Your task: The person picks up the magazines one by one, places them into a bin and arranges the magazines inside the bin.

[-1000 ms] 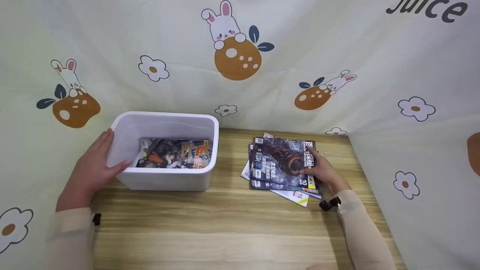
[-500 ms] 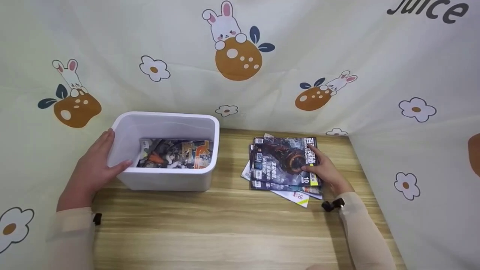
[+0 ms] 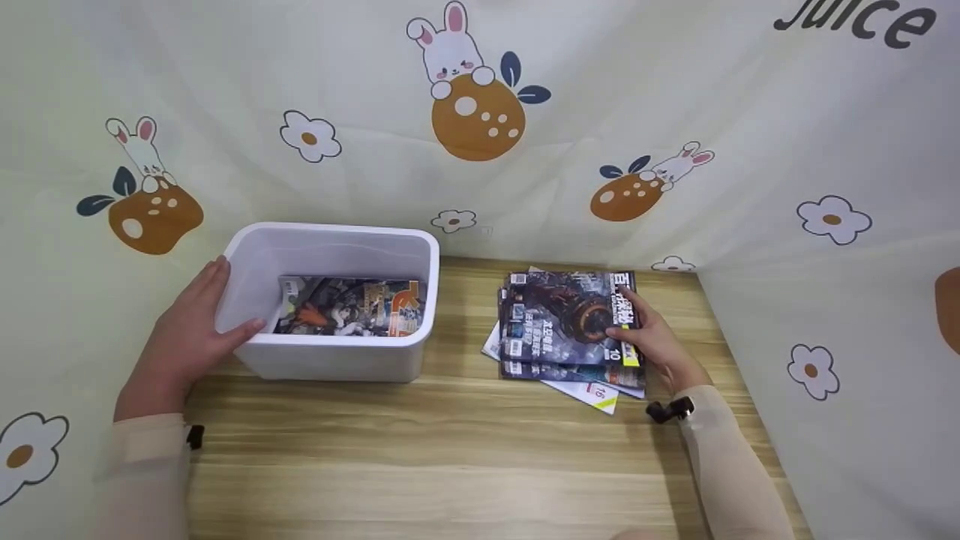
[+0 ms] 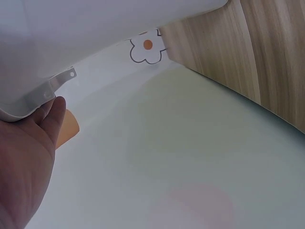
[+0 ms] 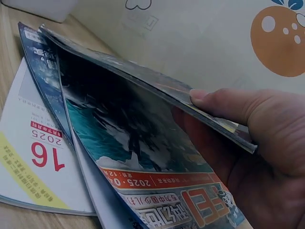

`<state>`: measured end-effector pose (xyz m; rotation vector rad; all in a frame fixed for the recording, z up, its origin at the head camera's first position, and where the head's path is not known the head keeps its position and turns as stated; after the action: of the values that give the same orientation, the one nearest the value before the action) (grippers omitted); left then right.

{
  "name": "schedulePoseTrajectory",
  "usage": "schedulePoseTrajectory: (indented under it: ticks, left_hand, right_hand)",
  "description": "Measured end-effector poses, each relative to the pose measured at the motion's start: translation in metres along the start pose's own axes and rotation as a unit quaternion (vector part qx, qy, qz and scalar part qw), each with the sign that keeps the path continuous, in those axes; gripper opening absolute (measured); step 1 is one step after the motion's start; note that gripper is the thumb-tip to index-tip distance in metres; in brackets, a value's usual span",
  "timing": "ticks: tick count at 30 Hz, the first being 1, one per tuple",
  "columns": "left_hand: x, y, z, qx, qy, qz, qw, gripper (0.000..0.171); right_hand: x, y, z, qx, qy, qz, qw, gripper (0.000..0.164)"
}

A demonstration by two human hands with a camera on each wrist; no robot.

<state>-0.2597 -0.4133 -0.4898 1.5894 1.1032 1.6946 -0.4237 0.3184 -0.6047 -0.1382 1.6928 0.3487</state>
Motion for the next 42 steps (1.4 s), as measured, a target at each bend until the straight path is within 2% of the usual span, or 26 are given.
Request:
schedulePoseTrajectory:
  ticks: [13, 19, 29, 37, 42]
  left_hand:
    - [0.0009, 0.0018, -0.0022, -0.002, 0.000, -0.001, 1.0000, 0.114]
    - [0.0011, 0.0017, -0.0031, 0.001, -0.004, -0.003, 1.0000, 0.114]
    - [-0.0009, 0.0015, -0.0005, -0.001, 0.004, 0.005, 1.0000, 0.117]
    - [-0.0020, 0.0013, 0.0026, 0.000, 0.009, 0.002, 1.0000, 0.117]
    - [-0.0002, 0.0012, 0.0031, -0.001, 0.006, 0.005, 1.0000, 0.116]
  right_hand:
    - [-0.0073, -0.0046, 0.0001, 0.026, -0.003, -0.062, 0.998, 0.099]
    - [-0.0062, -0.0045, 0.0017, 0.015, -0.006, -0.029, 0.999, 0.098]
    - [0.0006, -0.0076, 0.0023, -0.015, -0.030, 0.081, 0.996, 0.099]
    - [0.0000, -0.0041, 0.0007, 0.001, -0.003, 0.069, 0.998, 0.094]
    - [-0.0016, -0.0043, 0.0036, 0.023, -0.007, 0.033, 0.999, 0.094]
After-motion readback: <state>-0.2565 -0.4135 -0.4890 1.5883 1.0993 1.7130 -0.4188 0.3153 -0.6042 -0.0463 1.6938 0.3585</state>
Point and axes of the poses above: each hand's wrist, its own z-axis away from the middle knuckle, its own y-axis out of the back of the hand, x = y × z, the point moved 7 cm from there along -z, towards the middle knuckle, and after that the axes turned 11 degrees about y, right-handed, at the moved point
